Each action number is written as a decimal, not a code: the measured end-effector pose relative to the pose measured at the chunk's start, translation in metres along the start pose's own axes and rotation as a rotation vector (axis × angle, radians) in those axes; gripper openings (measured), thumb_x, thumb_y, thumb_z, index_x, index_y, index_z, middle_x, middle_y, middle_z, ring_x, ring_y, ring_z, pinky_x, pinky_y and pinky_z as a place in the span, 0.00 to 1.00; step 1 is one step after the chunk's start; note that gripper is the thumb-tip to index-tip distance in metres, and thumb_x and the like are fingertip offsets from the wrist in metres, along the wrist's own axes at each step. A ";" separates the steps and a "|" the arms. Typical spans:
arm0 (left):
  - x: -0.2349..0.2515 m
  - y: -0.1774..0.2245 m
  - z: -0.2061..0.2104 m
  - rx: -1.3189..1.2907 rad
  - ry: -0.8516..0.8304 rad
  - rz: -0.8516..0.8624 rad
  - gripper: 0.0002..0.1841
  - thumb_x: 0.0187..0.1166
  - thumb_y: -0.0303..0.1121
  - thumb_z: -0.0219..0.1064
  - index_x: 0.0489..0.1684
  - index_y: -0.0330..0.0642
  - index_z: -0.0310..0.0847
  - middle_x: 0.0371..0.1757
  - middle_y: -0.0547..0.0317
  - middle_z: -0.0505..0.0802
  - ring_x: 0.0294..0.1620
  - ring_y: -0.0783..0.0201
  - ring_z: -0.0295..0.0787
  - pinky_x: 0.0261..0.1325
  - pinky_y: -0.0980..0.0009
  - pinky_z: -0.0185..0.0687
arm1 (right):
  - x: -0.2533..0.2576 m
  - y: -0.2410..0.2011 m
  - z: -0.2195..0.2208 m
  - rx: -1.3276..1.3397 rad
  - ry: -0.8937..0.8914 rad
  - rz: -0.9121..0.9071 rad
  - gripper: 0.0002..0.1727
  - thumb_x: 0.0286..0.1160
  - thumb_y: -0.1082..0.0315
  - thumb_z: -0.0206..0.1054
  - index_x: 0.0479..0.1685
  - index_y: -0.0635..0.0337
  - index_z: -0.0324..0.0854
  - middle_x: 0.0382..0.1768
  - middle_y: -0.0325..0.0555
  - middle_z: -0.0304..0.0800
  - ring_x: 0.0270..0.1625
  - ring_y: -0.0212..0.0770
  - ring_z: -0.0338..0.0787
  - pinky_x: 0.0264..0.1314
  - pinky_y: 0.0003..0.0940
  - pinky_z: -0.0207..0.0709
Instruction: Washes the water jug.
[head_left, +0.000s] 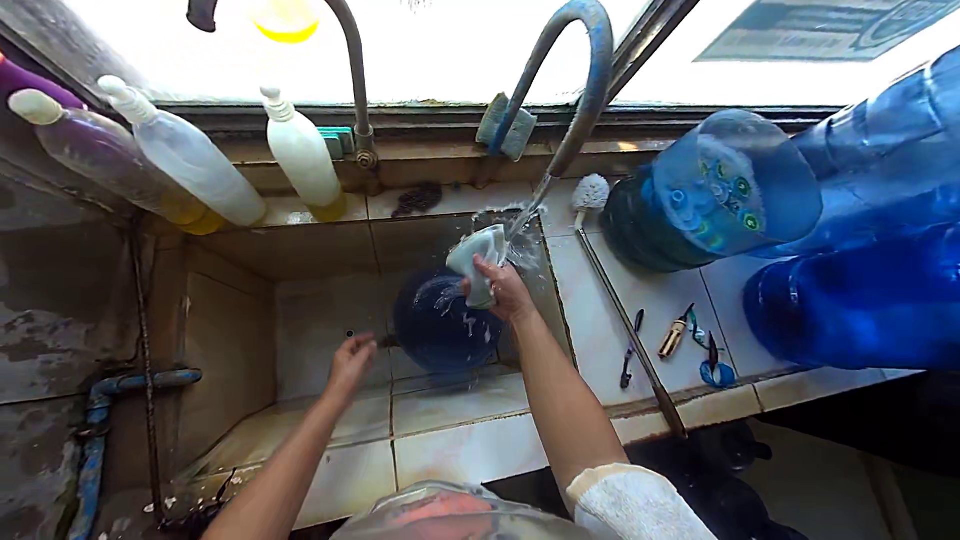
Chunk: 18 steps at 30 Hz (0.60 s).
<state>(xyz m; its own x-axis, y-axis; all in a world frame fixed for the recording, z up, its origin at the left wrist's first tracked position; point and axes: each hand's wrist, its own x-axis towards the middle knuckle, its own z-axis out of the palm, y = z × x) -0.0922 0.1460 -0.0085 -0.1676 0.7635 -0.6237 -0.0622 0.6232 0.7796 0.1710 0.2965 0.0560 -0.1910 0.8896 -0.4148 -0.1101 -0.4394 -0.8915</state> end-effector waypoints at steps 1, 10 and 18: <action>0.016 0.020 -0.002 -0.094 0.027 -0.041 0.21 0.91 0.34 0.56 0.77 0.31 0.71 0.67 0.38 0.85 0.56 0.56 0.90 0.60 0.62 0.86 | -0.005 0.003 0.009 -0.326 0.051 -0.039 0.24 0.86 0.57 0.64 0.74 0.59 0.73 0.47 0.50 0.90 0.39 0.41 0.91 0.45 0.41 0.88; 0.159 0.181 -0.030 -1.116 -0.012 -0.072 0.44 0.81 0.75 0.36 0.85 0.48 0.55 0.67 0.42 0.84 0.57 0.51 0.90 0.56 0.60 0.89 | -0.009 0.029 0.044 -1.012 0.194 -0.106 0.34 0.82 0.37 0.60 0.41 0.64 0.88 0.37 0.59 0.92 0.44 0.58 0.92 0.51 0.65 0.82; 0.140 0.201 -0.016 -0.968 -0.067 0.133 0.26 0.89 0.53 0.51 0.77 0.47 0.65 0.66 0.45 0.86 0.63 0.50 0.87 0.61 0.53 0.88 | -0.042 0.024 -0.007 -0.267 0.445 -0.061 0.36 0.90 0.36 0.43 0.56 0.60 0.81 0.26 0.42 0.86 0.19 0.34 0.83 0.22 0.32 0.82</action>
<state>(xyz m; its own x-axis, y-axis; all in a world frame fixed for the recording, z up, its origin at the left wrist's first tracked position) -0.1439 0.3758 0.0622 -0.1770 0.8441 -0.5061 -0.8325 0.1459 0.5344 0.1827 0.2494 0.0510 0.2474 0.9049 -0.3464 0.1555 -0.3900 -0.9076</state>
